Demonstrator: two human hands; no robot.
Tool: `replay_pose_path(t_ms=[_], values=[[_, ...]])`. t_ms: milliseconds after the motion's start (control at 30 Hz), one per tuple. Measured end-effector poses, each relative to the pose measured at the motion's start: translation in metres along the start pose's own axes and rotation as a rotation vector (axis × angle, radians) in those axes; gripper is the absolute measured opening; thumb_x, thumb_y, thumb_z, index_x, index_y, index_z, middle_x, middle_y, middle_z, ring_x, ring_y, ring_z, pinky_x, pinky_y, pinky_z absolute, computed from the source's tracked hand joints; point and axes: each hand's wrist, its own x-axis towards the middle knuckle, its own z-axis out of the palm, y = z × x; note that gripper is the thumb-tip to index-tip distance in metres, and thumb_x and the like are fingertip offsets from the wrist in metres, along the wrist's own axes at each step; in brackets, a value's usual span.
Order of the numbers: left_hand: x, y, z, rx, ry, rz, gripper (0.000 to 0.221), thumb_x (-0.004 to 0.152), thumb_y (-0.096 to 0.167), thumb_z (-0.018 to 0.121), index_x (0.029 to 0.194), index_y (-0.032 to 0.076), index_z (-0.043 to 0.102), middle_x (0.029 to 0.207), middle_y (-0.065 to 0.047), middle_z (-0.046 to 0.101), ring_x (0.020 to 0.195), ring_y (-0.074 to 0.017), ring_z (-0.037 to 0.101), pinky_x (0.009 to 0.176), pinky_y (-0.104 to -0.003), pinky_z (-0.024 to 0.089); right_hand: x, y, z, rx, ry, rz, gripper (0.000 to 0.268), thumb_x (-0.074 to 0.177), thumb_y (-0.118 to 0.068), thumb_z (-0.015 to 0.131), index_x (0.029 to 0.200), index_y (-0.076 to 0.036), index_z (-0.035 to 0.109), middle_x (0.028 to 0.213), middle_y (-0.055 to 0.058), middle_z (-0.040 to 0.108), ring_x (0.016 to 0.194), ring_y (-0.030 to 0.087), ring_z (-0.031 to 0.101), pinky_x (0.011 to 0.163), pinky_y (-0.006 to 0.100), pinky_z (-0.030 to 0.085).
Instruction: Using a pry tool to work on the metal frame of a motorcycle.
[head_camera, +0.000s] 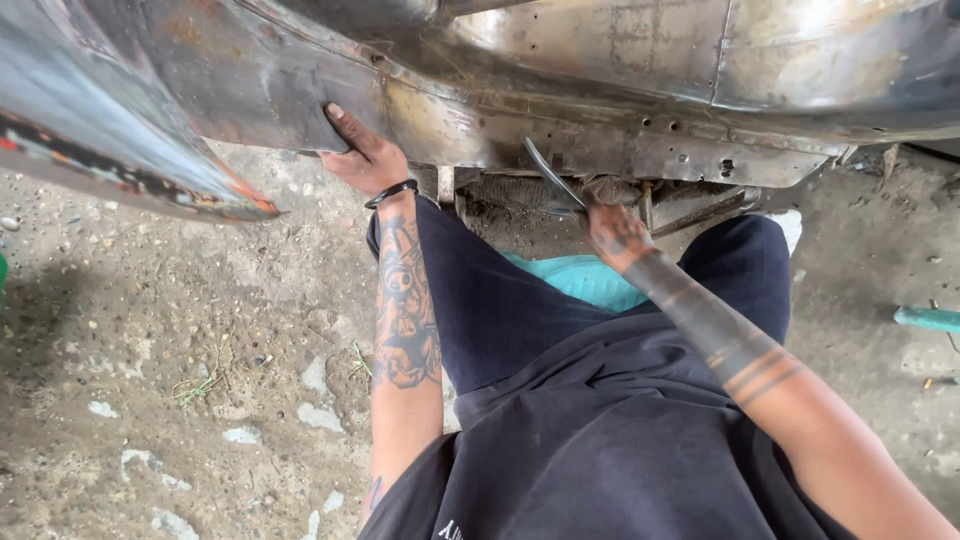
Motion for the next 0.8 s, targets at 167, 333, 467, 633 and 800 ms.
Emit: replay_pose_path(t_ms=[167, 333, 467, 633, 800], values=[[0.003, 0.010, -0.002, 0.028, 0.001, 0.017, 0.015, 0.102, 0.007, 0.062, 0.112, -0.002, 0.066, 0.092, -0.014, 0.074, 0.092, -0.0130, 0.071, 0.083, -0.030, 0.057, 0.000, 0.035, 0.025, 0.041, -0.045, -0.038, 0.036, 0.107, -0.049, 0.047, 0.126, -0.020, 0.057, 0.092, 0.018, 0.075, 0.077, 0.034, 0.075, 0.066, 0.041, 0.064], [0.015, 0.031, -0.001, 0.096, -0.027, 0.037, 0.021, 0.103, 0.011, 0.063, 0.112, -0.008, 0.064, 0.096, -0.021, 0.073, 0.090, -0.0150, 0.066, 0.083, -0.037, 0.057, -0.015, 0.035, -0.015, 0.091, -0.192, -0.136, 0.034, 0.108, -0.044, 0.045, 0.114, -0.013, 0.057, 0.086, 0.012, 0.070, 0.073, 0.027, 0.072, 0.059, 0.035, 0.062], [0.009, 0.027, -0.001, 0.065, -0.026, -0.078, 0.029, 0.105, 0.021, 0.062, 0.110, -0.008, 0.061, 0.092, -0.026, 0.070, 0.087, -0.0171, 0.061, 0.077, -0.042, 0.053, -0.043, 0.057, -0.042, 0.109, -0.362, -0.211, 0.036, 0.110, -0.039, 0.043, 0.101, -0.007, 0.057, 0.080, 0.006, 0.065, 0.068, 0.019, 0.068, 0.052, 0.028, 0.060], [0.005, 0.016, -0.008, 0.053, -0.094, -0.192, 0.029, 0.107, 0.025, 0.062, 0.123, 0.000, 0.062, 0.114, -0.021, 0.071, 0.105, -0.0183, 0.065, 0.091, -0.043, 0.055, -0.077, 0.169, 0.007, 0.680, -0.312, 0.059, 0.032, 0.100, -0.034, 0.060, 0.094, -0.003, 0.062, 0.062, 0.018, 0.061, 0.048, 0.031, 0.063, 0.029, 0.035, 0.050], [-0.042, 0.058, -0.023, 0.138, -0.175, -0.375, 0.057, 0.107, 0.018, 0.064, 0.151, -0.007, 0.036, 0.154, -0.038, 0.037, 0.148, -0.0432, 0.034, 0.125, -0.057, 0.031, -0.096, 0.184, 0.020, 1.210, -0.143, 0.143, 0.022, 0.102, -0.021, 0.062, 0.096, 0.000, 0.061, 0.059, 0.020, 0.054, 0.038, 0.027, 0.053, 0.022, 0.035, 0.046]])
